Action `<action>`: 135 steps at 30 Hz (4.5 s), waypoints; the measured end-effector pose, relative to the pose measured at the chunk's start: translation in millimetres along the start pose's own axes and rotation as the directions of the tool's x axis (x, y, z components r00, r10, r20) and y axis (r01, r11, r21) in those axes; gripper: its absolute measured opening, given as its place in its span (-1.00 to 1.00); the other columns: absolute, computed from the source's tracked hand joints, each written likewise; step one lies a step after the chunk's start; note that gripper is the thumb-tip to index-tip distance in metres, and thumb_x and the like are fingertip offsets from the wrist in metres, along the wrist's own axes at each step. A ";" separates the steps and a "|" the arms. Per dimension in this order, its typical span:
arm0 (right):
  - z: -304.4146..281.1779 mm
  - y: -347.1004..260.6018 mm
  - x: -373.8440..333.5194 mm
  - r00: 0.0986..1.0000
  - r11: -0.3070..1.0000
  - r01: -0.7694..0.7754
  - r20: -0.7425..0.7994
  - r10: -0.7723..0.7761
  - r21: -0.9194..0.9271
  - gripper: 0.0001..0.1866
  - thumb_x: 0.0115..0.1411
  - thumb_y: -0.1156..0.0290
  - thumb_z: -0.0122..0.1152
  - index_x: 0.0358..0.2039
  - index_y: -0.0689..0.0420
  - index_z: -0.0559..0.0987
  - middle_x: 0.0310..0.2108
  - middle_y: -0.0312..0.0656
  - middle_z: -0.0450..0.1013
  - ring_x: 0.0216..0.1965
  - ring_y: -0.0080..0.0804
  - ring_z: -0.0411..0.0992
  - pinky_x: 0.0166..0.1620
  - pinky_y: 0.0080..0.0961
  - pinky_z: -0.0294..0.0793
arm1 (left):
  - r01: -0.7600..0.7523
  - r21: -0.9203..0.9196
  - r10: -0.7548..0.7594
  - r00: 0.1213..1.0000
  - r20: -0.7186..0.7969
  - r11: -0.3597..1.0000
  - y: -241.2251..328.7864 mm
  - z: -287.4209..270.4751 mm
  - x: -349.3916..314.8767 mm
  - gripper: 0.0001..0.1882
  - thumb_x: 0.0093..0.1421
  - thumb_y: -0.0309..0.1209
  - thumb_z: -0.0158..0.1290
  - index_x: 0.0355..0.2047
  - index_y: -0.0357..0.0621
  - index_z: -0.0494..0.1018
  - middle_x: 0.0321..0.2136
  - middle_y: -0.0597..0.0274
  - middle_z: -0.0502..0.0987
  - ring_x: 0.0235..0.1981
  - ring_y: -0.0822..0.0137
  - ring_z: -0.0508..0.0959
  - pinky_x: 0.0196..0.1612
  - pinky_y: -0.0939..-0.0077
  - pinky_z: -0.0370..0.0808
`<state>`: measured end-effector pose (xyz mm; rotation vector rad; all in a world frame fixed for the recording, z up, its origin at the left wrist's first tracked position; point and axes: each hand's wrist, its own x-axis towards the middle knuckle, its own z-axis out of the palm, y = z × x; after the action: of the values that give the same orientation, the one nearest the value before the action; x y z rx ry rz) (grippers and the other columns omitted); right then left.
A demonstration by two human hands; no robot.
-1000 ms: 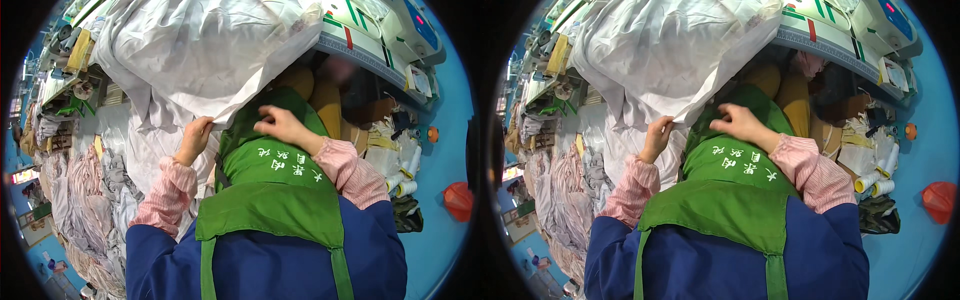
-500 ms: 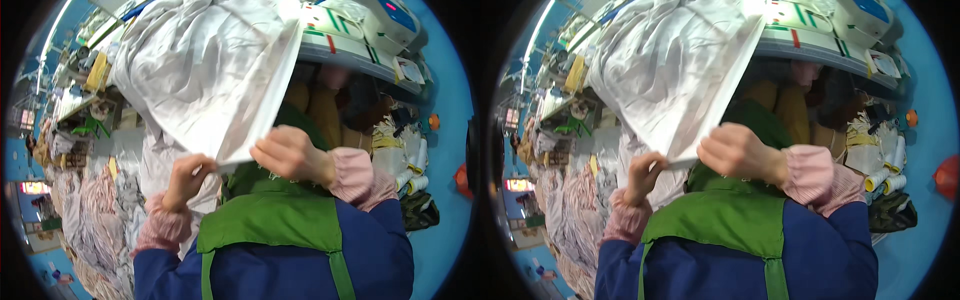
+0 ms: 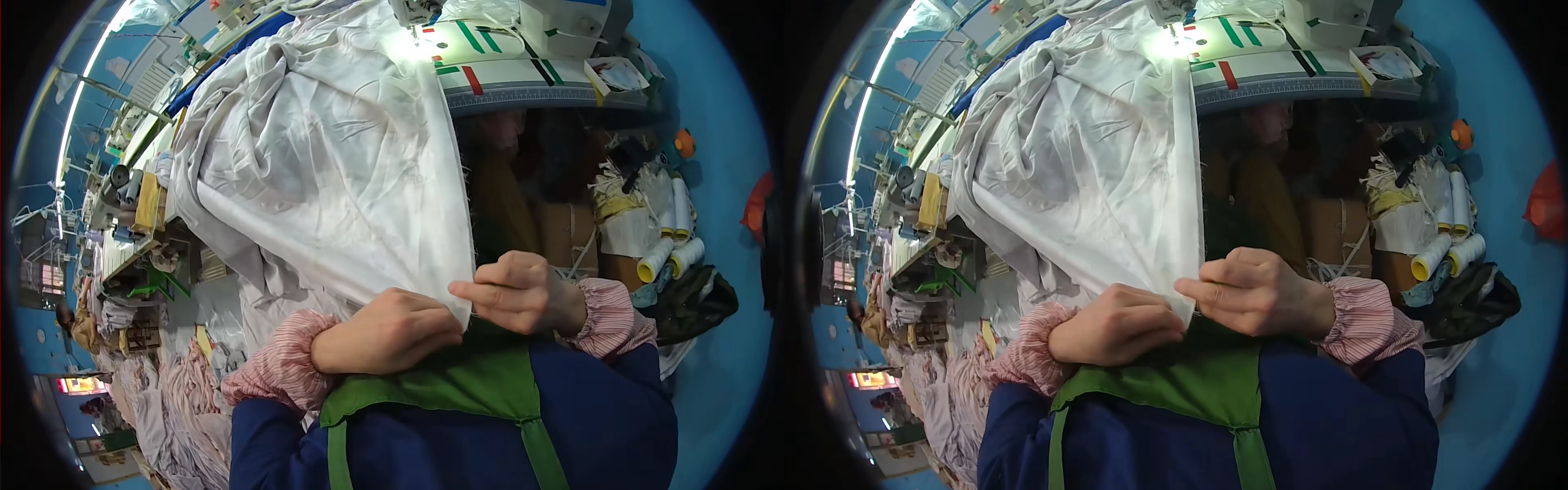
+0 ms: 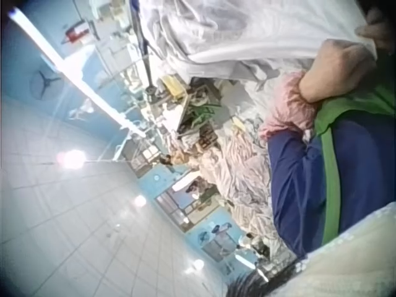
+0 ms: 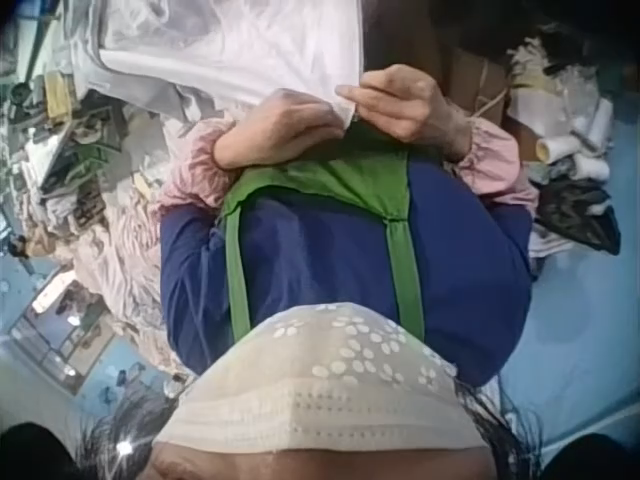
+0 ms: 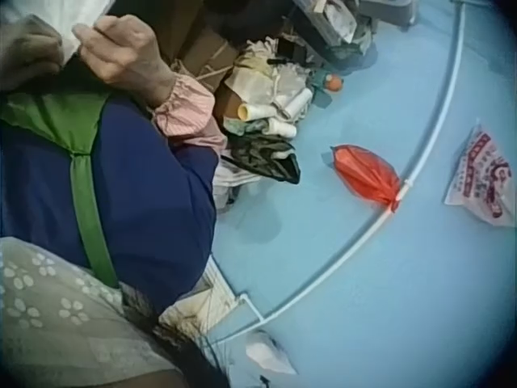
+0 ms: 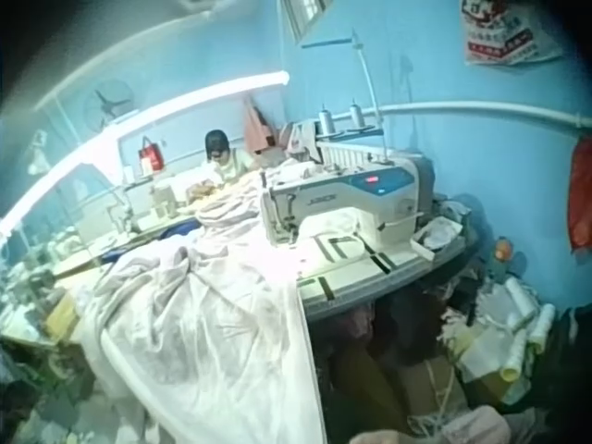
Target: Sewing fabric covers using an industrial sewing machine in a factory environment.
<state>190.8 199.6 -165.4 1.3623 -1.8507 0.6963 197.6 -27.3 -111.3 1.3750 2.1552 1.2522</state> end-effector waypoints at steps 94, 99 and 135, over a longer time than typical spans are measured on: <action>99.1 286.2 25.4 0.646 0.647 -0.762 0.038 0.762 -0.030 -0.67 -0.04 0.77 0.13 -0.23 0.20 0.59 -0.07 -0.04 0.49 -0.10 -0.08 0.43 -0.05 -0.31 0.45 | 0.439 0.820 -0.400 0.871 -0.287 0.368 -471.1 -399.3 325.0 -0.41 0.28 0.00 -0.08 0.19 -0.11 0.30 0.02 -0.19 0.46 0.04 -0.01 0.48 0.11 0.18 0.38; 106.1 184.5 -14.9 0.666 0.660 -0.744 0.194 0.720 0.107 -0.76 0.00 0.70 0.23 -0.26 0.26 0.59 -0.17 -0.07 0.52 -0.23 -0.13 0.48 -0.20 -0.35 0.50 | 0.213 0.623 -0.096 0.972 -0.216 0.753 -303.6 -282.5 200.7 -0.41 0.22 -0.04 -0.01 0.10 -0.23 0.38 0.01 -0.13 0.46 0.07 -0.11 0.42 0.16 0.07 0.31; 319.6 124.2 -46.0 0.536 0.957 -0.042 0.802 0.264 -0.287 -0.84 0.01 0.36 0.14 -0.49 0.11 0.65 -0.45 -0.12 0.52 -0.49 -0.29 0.51 -0.48 -0.38 0.48 | 0.497 -0.421 -0.626 0.376 -0.683 0.758 -402.8 38.4 -63.5 -0.78 0.13 -0.46 0.07 -0.22 -0.30 0.50 -0.31 -0.18 0.57 -0.30 -0.06 0.57 -0.26 0.26 0.47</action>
<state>5.5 15.7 -392.4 1.5019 -2.7240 -0.2114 17.0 -127.6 -464.9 -0.2023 2.6059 1.8415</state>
